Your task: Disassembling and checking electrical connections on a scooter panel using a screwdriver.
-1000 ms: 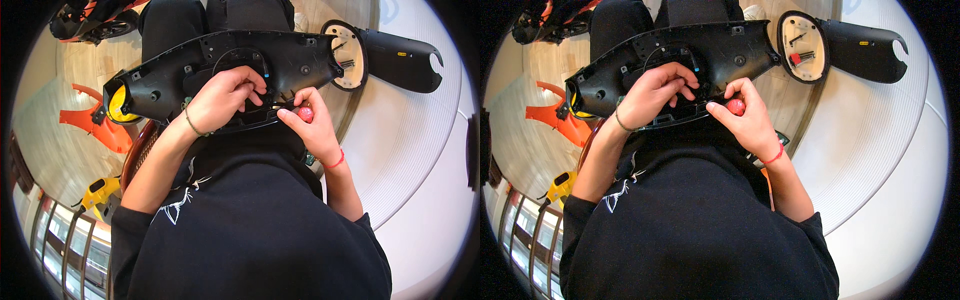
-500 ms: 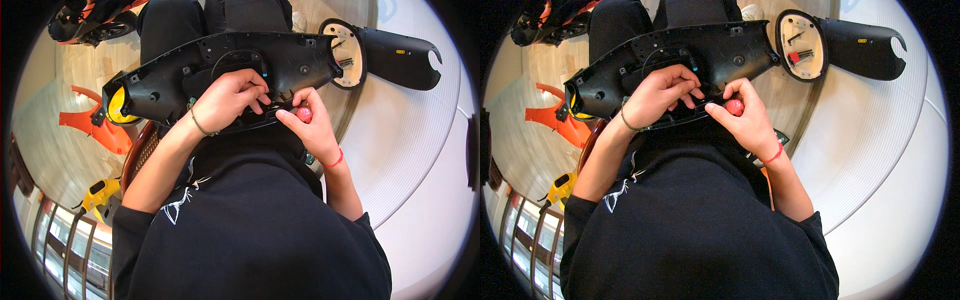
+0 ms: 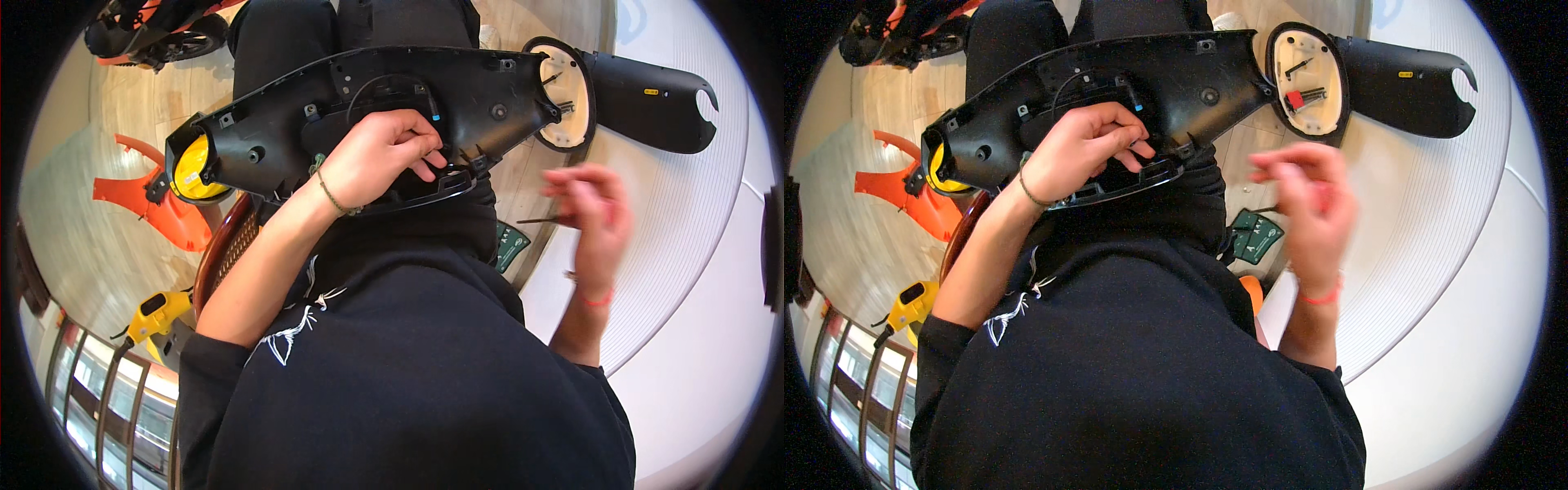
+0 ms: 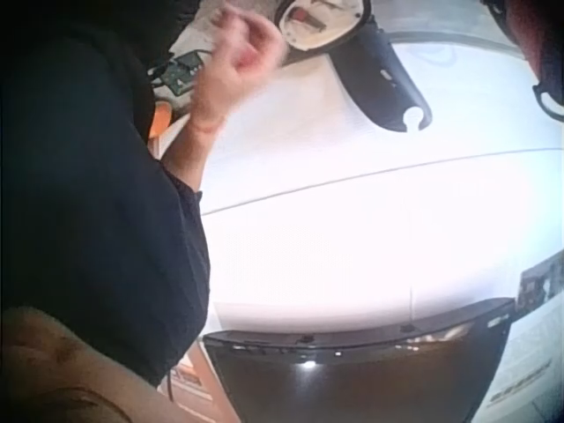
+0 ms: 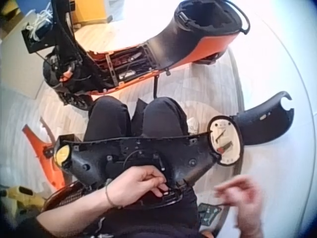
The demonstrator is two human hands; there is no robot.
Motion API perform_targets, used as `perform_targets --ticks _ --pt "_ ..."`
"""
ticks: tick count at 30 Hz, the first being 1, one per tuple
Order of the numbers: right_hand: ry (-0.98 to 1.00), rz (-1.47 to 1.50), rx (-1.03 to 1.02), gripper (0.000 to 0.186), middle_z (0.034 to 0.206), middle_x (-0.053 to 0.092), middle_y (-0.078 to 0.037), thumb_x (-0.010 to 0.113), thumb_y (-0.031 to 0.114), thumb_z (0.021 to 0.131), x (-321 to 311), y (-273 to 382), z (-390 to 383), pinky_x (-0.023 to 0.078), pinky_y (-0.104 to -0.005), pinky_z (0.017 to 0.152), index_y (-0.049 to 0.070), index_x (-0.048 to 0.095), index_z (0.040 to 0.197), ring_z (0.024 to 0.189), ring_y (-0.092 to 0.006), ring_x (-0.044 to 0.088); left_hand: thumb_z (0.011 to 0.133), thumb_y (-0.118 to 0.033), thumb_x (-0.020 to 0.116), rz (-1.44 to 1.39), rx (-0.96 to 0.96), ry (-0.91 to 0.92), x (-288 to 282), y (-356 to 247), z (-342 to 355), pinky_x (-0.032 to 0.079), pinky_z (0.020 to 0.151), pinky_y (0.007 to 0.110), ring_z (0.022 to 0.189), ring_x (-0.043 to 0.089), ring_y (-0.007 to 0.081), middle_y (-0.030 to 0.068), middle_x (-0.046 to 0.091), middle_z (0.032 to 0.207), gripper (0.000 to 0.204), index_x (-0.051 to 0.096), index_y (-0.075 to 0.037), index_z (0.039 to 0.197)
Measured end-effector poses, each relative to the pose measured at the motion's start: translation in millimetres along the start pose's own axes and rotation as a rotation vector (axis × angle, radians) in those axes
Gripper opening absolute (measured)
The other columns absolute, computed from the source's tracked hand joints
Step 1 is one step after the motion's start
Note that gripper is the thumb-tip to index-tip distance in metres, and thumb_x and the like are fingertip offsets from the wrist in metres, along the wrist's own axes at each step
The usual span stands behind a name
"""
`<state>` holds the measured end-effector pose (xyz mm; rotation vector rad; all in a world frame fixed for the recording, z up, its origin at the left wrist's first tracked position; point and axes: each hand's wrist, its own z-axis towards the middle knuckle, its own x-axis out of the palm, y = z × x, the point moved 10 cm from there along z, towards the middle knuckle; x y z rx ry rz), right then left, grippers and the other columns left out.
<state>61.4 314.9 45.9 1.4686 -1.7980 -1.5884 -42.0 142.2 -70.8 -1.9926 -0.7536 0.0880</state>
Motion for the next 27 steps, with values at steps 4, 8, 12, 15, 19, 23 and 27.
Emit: perform_targets --ticks 4,8,12,15,19,23,27 --pt "-0.033 0.596 -0.330 0.018 0.077 0.051 -0.006 0.043 0.018 0.089 -69.8 69.8 -6.4 0.036 -0.0271 0.060 0.003 0.051 0.094 0.065 -0.0124 0.043 0.094 -0.017 0.048 0.032 -0.005 0.051 4.4 -2.2 2.2 0.037 0.048 0.016 0.077 0.064 0.0074 0.0064 0.068 0.091 0.019 0.058 -0.001 0.100" --pt "0.095 0.923 -0.427 0.010 0.078 0.049 -0.002 0.053 0.014 0.084 -75.9 90.1 -7.0 0.035 -0.0261 0.062 0.006 0.050 0.089 0.068 -0.0114 0.044 0.094 -0.016 0.047 -0.003 -0.037 0.041 1.6 1.8 0.4 0.037 0.048 0.016 0.079 0.064 0.0074 0.0066 0.068 0.091 0.020 0.058 -0.001 0.100" --pt "0.167 1.082 -0.423 0.012 0.079 0.050 -0.002 0.057 0.009 0.080 -38.4 85.7 -7.0 0.035 -0.0254 0.063 0.008 0.050 0.090 0.068 -0.0108 0.046 0.094 -0.017 0.046 -0.028 -0.069 0.032 1.1 2.0 1.1 0.036 0.048 0.016 0.080 0.065 0.0080 0.0075 0.068 0.092 0.020 0.057 -0.001 0.101" --pt "0.180 1.034 -0.413 0.012 0.079 0.051 -0.002 0.056 0.012 0.081 -20.6 80.5 -7.4 0.035 -0.0251 0.063 0.009 0.050 0.090 0.068 -0.0114 0.046 0.095 -0.017 0.046 -0.052 -0.071 0.033 1.3 2.9 1.8 0.036 0.048 0.015 0.081 0.065 0.0083 0.0081 0.068 0.092 0.021 0.057 -0.001 0.101" --pt "0.197 0.980 -0.412 0.012 0.080 0.051 -0.003 0.055 0.014 0.082 -12.9 74.1 -5.0 0.035 -0.0252 0.064 0.009 0.050 0.091 0.069 -0.0118 0.046 0.095 -0.017 0.046 -0.072 -0.085 0.022 -0.6 3.0 0.8 0.037 0.048 0.015 0.080 0.066 0.0086 0.0090 0.068 0.093 0.022 0.057 0.000 0.101" --pt "0.206 0.982 -0.408 0.012 0.080 0.052 -0.003 0.055 0.014 0.082 -9.9 73.6 -4.6 0.035 -0.0251 0.064 0.009 0.051 0.092 0.070 -0.0119 0.046 0.095 -0.017 0.046 -0.114 -0.102 0.027 -2.7 6.8 -0.3 0.036 0.048 0.015 0.079 0.066 0.0088 0.0092 0.068 0.093 0.022 0.057 0.001 0.102" --pt "0.176 0.976 -0.452 0.012 0.080 0.052 -0.002 0.055 0.014 0.082 -18.3 78.9 -8.0 0.035 -0.0250 0.064 0.009 0.051 0.092 0.070 -0.0116 0.046 0.095 -0.017 0.047 -0.173 -0.109 0.045 -0.7 2.6 0.6 0.035 0.048 0.015 0.077 0.066 0.0084 0.0091 0.067 0.092 0.023 0.056 0.001 0.104"
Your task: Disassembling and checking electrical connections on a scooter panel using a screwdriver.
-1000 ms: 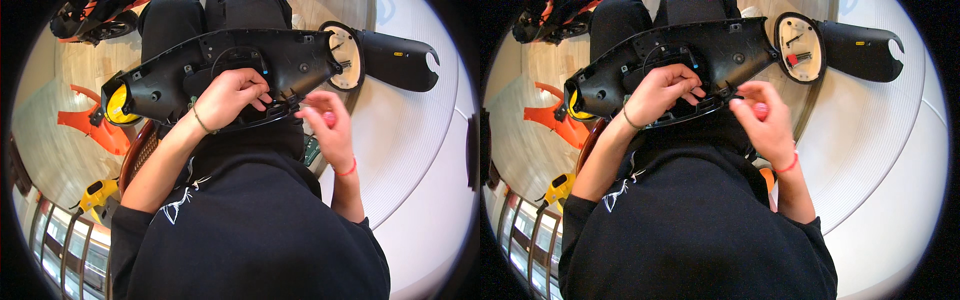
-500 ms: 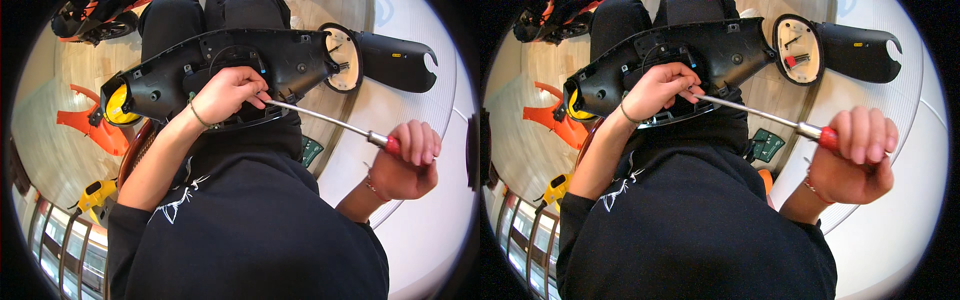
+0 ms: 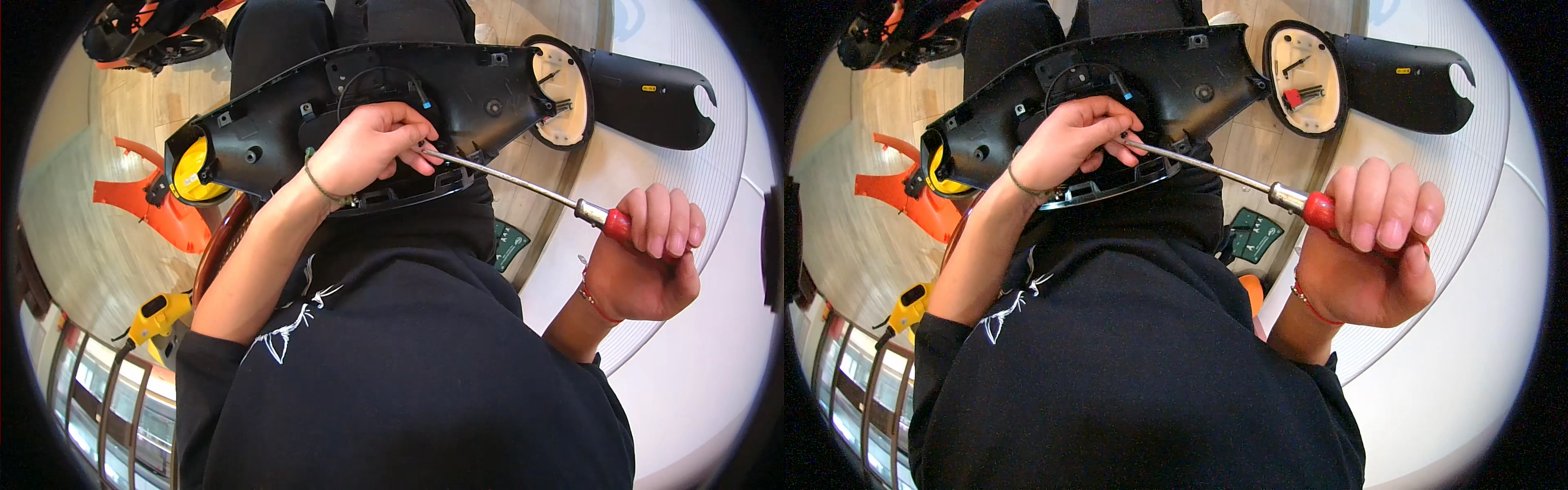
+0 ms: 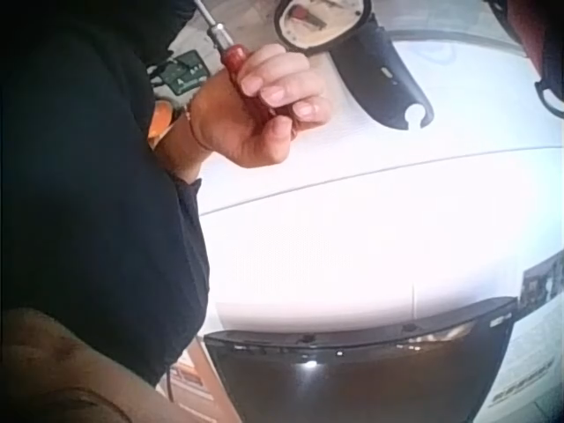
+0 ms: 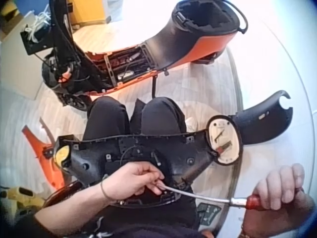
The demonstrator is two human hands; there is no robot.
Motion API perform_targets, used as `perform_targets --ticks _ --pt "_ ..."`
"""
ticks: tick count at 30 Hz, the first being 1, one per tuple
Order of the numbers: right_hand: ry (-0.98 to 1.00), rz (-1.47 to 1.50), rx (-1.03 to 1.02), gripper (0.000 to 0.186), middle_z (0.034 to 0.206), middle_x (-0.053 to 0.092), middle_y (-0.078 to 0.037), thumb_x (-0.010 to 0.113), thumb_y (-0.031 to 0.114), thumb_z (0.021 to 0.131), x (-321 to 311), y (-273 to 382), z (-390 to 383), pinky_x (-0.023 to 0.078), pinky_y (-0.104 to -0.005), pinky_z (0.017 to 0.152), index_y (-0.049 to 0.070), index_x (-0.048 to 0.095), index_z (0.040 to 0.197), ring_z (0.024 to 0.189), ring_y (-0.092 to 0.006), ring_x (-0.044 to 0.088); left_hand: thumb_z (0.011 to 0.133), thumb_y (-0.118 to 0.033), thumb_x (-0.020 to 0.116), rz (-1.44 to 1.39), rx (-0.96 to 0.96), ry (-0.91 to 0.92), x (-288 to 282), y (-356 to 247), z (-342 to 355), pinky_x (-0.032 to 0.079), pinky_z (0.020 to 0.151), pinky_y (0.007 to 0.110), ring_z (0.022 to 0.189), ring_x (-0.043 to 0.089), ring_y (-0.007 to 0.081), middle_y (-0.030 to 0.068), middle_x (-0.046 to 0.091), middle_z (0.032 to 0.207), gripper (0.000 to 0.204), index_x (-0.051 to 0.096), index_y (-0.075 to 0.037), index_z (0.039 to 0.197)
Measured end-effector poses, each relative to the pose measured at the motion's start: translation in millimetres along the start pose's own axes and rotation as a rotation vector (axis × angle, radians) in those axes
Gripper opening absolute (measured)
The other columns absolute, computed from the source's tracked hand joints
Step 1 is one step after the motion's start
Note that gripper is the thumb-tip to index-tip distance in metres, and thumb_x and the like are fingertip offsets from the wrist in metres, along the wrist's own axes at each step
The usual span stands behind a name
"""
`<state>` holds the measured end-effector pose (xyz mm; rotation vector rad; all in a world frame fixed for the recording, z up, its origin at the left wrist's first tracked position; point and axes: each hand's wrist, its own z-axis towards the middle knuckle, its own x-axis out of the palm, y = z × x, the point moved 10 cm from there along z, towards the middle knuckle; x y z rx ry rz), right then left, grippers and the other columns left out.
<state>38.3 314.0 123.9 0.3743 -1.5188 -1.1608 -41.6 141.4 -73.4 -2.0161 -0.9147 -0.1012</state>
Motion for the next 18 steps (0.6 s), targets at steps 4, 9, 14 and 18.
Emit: perform_targets --ticks 4,9,14,18 --pt "-0.062 0.030 0.000 0.012 0.076 0.051 -0.002 0.058 0.011 0.076 0.4 0.0 1.7 0.036 -0.0238 0.063 0.007 0.052 0.086 0.068 -0.0110 0.046 0.095 -0.018 0.048 -0.037 0.003 -0.028 -2.4 -0.7 -2.5 0.035 0.048 0.015 0.076 0.065 0.0076 0.0091 0.067 0.092 0.023 0.056 0.001 0.105" --pt "0.038 -0.009 -0.002 0.011 0.080 0.052 -0.002 0.055 0.015 0.082 3.7 1.5 2.8 0.036 -0.0245 0.065 0.009 0.052 0.092 0.070 -0.0108 0.046 0.095 -0.018 0.048 -0.046 -0.008 -0.021 -2.3 -0.8 -2.7 0.035 0.049 0.015 0.075 0.064 0.0071 0.0090 0.067 0.091 0.023 0.056 0.001 0.105" --pt "-0.044 0.009 -0.004 0.011 0.075 0.052 -0.002 0.058 0.012 0.077 1.7 0.3 3.2 0.036 -0.0233 0.064 0.007 0.053 0.085 0.067 -0.0104 0.046 0.095 -0.018 0.047 -0.034 -0.003 -0.017 -0.9 -1.1 -3.1 0.035 0.050 0.014 0.074 0.064 0.0069 0.0093 0.067 0.091 0.023 0.056 0.001 0.104" --pt "-0.042 0.012 -0.008 0.010 0.074 0.051 -0.001 0.059 0.012 0.077 2.4 1.4 4.0 0.036 -0.0232 0.064 0.008 0.053 0.084 0.067 -0.0103 0.046 0.095 -0.018 0.047 -0.045 -0.005 -0.005 -0.5 -1.2 -3.0 0.036 0.050 0.014 0.074 0.064 0.0067 0.0100 0.067 0.091 0.023 0.056 0.001 0.104"
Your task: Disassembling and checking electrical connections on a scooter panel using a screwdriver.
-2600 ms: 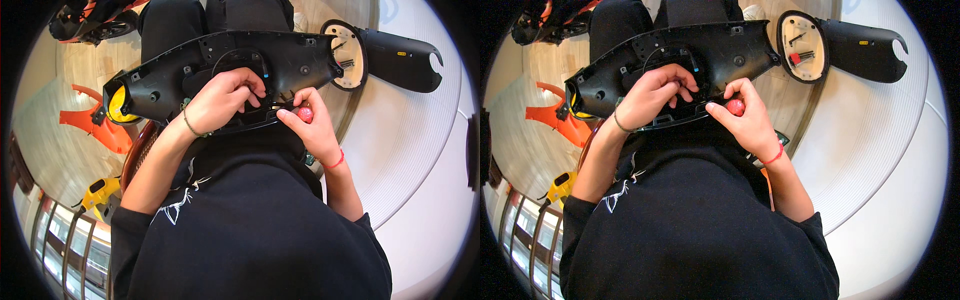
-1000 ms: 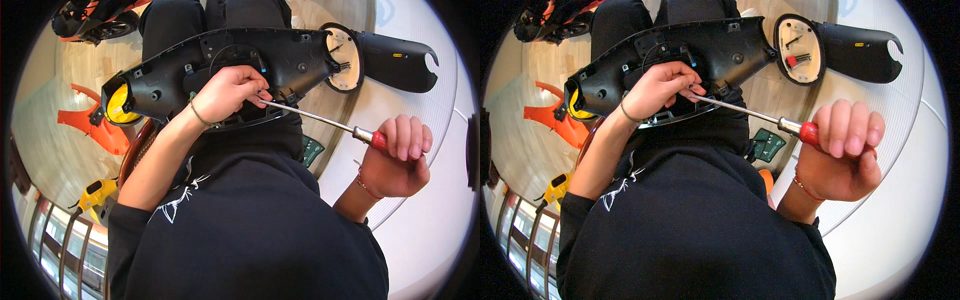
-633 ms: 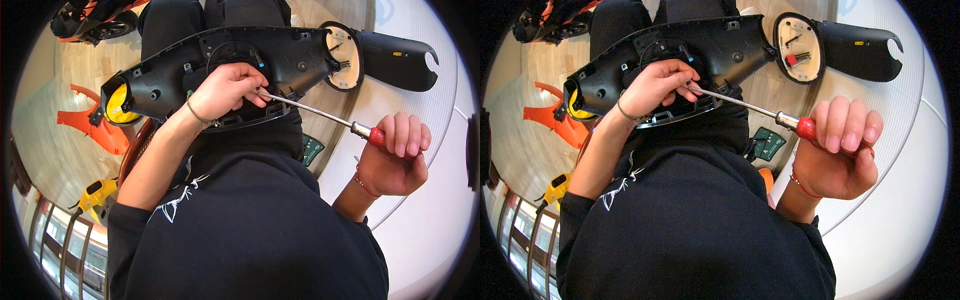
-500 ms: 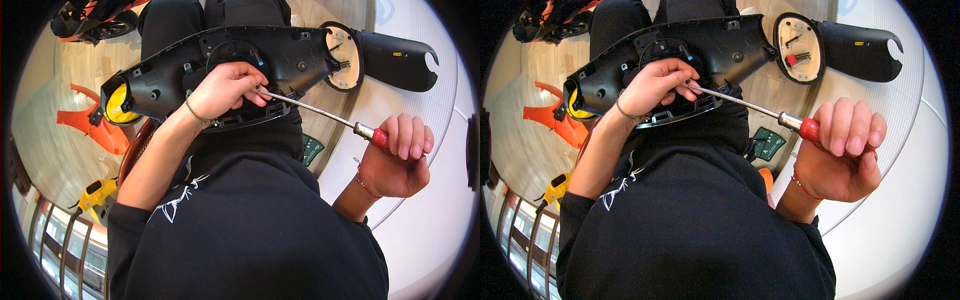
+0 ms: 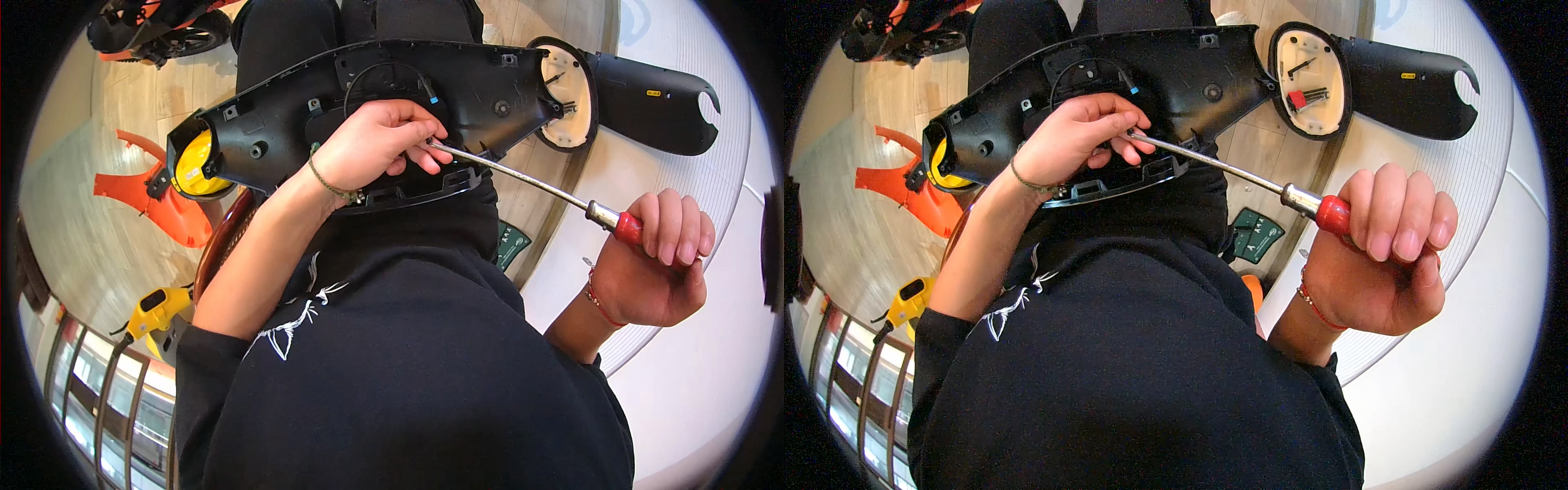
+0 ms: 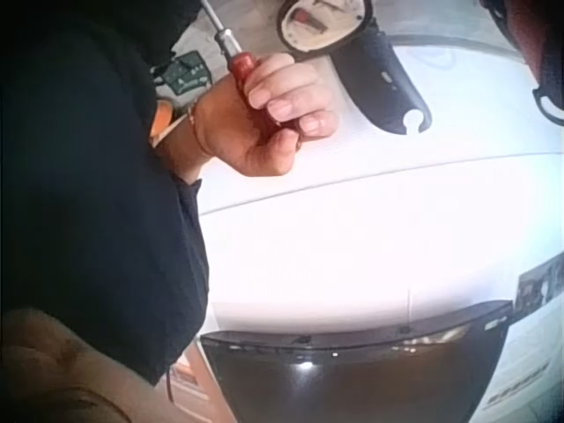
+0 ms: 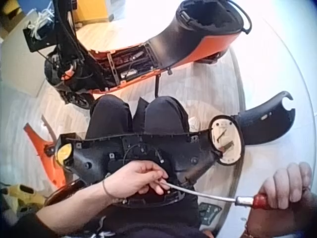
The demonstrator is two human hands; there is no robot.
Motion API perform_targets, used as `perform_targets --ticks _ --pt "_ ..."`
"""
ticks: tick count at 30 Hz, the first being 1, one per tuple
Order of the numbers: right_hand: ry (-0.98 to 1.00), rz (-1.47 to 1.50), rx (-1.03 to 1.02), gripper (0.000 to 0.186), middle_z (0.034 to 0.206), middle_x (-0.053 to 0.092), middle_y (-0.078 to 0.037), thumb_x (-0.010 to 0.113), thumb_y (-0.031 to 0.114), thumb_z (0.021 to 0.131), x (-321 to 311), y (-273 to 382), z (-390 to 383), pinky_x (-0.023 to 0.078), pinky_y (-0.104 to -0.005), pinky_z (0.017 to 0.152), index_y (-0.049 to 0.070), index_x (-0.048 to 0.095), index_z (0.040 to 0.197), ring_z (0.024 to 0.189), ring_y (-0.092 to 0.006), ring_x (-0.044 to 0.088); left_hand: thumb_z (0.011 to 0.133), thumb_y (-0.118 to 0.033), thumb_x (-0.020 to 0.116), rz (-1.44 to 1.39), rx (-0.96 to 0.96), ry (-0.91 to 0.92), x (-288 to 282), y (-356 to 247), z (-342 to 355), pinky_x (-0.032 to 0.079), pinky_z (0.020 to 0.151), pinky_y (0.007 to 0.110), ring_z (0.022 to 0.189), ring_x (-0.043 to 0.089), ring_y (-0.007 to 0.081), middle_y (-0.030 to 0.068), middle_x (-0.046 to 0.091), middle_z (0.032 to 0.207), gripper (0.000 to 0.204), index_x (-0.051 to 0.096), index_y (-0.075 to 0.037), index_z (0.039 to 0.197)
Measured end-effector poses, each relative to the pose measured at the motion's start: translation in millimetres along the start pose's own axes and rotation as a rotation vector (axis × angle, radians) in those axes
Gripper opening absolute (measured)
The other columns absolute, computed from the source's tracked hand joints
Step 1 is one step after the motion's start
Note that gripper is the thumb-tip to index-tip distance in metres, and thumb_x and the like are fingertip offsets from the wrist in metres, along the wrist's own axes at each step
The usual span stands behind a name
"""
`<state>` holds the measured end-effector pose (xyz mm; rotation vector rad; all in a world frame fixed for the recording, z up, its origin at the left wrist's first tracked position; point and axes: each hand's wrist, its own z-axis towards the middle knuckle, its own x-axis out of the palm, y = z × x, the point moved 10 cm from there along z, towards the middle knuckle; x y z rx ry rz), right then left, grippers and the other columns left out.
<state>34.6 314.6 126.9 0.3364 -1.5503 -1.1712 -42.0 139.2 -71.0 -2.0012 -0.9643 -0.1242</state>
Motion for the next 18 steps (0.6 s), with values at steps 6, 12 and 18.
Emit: perform_targets --ticks 6,12,18 --pt "-0.045 0.024 -0.019 0.011 0.073 0.051 -0.002 0.059 0.011 0.075 -4.2 2.4 -0.6 0.035 -0.0235 0.063 0.007 0.052 0.083 0.066 -0.0102 0.045 0.096 -0.018 0.047 -0.068 -0.015 0.011 -0.2 0.8 0.8 0.037 0.050 0.015 0.073 0.063 0.0070 0.0106 0.067 0.091 0.023 0.057 0.001 0.104" --pt "0.047 0.013 -0.012 0.010 0.079 0.051 -0.001 0.055 0.013 0.082 -2.2 1.8 -0.2 0.035 -0.0245 0.064 0.008 0.052 0.090 0.069 -0.0110 0.045 0.095 -0.018 0.048 -0.109 -0.002 0.029 0.2 1.4 1.4 0.036 0.048 0.014 0.072 0.063 0.0064 0.0107 0.067 0.091 0.023 0.056 0.001 0.105" --pt "0.046 0.022 -0.020 0.010 0.080 0.051 -0.001 0.055 0.013 0.081 -1.6 3.4 -0.5 0.035 -0.0247 0.064 0.008 0.052 0.090 0.069 -0.0111 0.045 0.095 -0.018 0.048 -0.141 0.002 0.031 0.9 -0.1 0.7 0.036 0.047 0.014 0.070 0.062 0.0061 0.0109 0.067 0.091 0.023 0.056 0.001 0.105"
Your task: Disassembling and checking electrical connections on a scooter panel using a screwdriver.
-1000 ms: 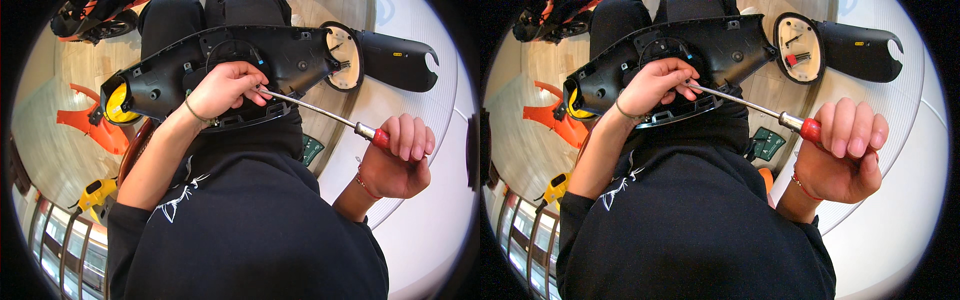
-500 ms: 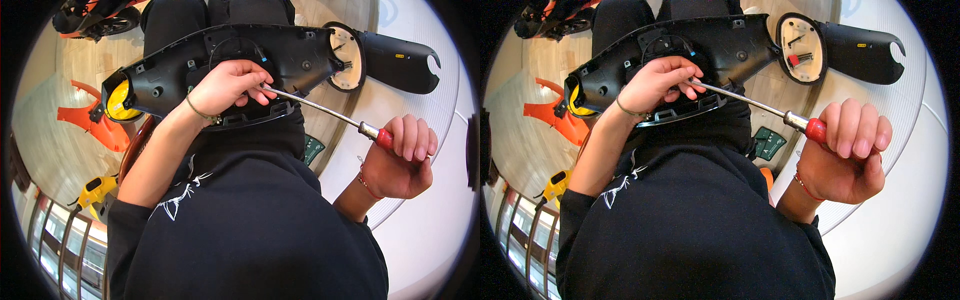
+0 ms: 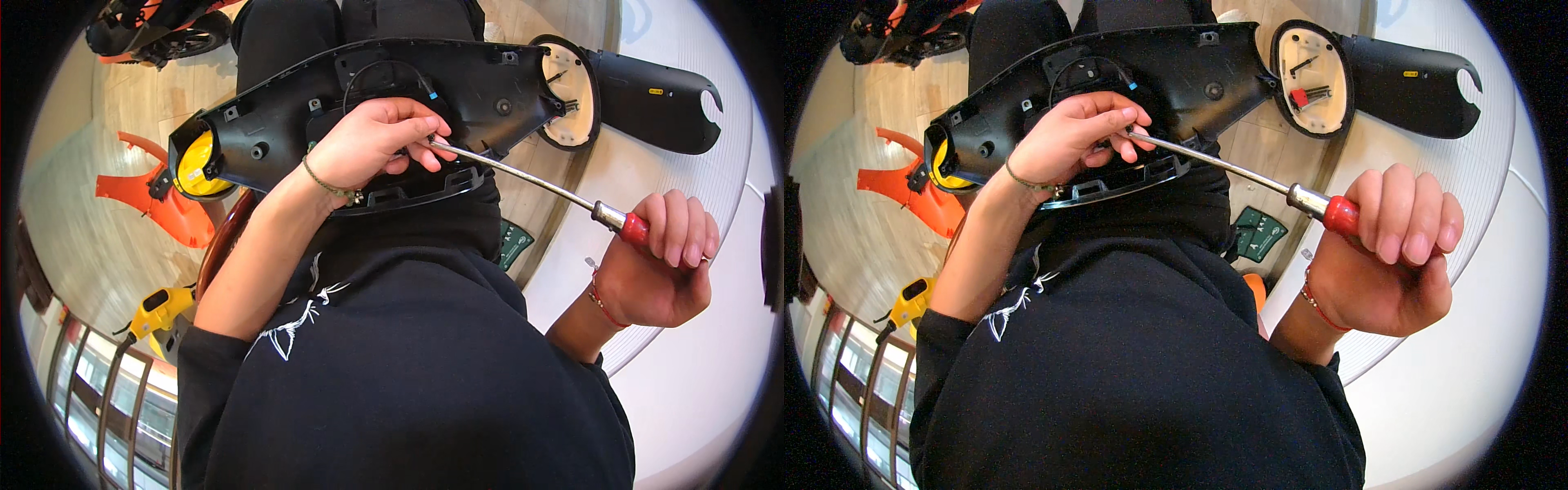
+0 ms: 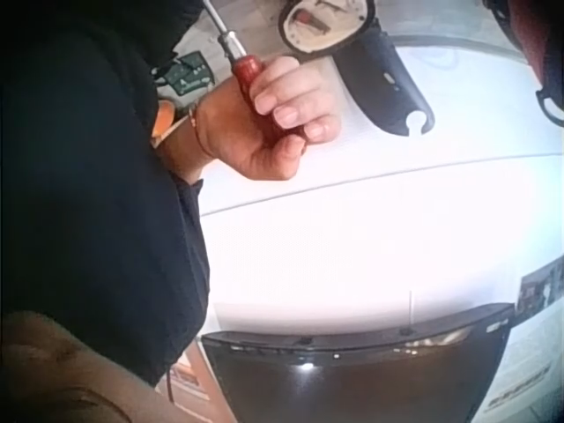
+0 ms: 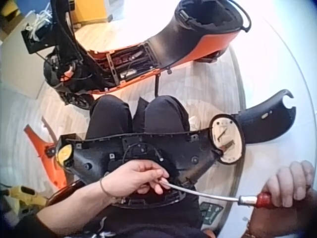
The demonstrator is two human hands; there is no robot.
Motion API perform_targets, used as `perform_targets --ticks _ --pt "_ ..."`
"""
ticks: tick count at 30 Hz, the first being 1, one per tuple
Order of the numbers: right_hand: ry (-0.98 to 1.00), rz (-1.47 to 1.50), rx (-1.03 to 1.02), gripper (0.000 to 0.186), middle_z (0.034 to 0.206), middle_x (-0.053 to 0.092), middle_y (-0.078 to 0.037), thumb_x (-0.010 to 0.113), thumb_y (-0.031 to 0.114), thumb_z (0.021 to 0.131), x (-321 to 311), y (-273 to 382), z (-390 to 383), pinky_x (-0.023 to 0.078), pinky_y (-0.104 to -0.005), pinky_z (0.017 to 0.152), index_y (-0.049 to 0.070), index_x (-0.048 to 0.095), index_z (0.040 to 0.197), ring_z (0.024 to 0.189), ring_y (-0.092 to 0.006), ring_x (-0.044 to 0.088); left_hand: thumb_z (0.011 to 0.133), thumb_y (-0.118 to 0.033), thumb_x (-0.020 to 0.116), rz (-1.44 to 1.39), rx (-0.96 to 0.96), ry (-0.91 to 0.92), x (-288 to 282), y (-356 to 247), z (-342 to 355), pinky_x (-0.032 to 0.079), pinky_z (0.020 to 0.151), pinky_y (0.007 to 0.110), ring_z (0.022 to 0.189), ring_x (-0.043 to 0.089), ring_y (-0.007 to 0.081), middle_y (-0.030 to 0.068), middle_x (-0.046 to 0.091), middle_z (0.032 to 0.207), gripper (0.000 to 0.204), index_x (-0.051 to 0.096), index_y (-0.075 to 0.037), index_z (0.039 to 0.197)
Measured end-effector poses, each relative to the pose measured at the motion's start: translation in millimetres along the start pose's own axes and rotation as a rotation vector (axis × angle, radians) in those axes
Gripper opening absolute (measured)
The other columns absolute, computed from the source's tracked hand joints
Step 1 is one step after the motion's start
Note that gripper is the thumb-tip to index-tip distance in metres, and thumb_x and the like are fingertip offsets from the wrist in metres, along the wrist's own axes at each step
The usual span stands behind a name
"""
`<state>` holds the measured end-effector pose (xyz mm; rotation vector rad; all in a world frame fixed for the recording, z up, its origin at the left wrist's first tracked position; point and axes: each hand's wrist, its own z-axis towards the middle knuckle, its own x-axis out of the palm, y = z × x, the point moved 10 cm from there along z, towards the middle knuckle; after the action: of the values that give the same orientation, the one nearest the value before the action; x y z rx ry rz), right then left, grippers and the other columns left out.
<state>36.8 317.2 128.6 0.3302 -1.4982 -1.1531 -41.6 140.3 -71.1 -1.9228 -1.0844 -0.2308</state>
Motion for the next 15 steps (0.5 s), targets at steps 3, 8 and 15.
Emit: perform_targets --ticks 3,8,15 --pt "-0.020 0.012 -0.008 0.010 0.079 0.051 -0.001 0.055 0.013 0.081 -1.8 1.5 0.6 0.035 -0.0245 0.064 0.008 0.052 0.089 0.069 -0.0110 0.045 0.095 -0.017 0.048 -0.016 -0.004 0.001 -0.4 0.8 0.2 0.036 0.046 0.014 0.070 0.062 0.0059 0.0109 0.067 0.091 0.022 0.057 0.001 0.105" --pt "-0.024 0.022 -0.005 0.010 0.079 0.052 -0.001 0.055 0.013 0.080 -4.5 4.2 1.9 0.035 -0.0244 0.064 0.008 0.053 0.089 0.068 -0.0108 0.045 0.095 -0.017 0.049 -0.039 -0.012 0.008 0.6 1.2 0.2 0.036 0.047 0.014 0.070 0.062 0.0056 0.0105 0.067 0.091 0.021 0.057 0.000 0.105" --pt "-0.139 0.022 -0.034 0.010 0.069 0.051 -0.001 0.061 0.010 0.074 -7.6 4.8 2.8 0.036 -0.0233 0.061 0.007 0.052 0.080 0.064 -0.0103 0.045 0.096 -0.018 0.049 -0.050 -0.002 0.012 1.3 0.3 0.2 0.036 0.046 0.013 0.069 0.061 0.0055 0.0102 0.067 0.091 0.021 0.057 0.000 0.105"
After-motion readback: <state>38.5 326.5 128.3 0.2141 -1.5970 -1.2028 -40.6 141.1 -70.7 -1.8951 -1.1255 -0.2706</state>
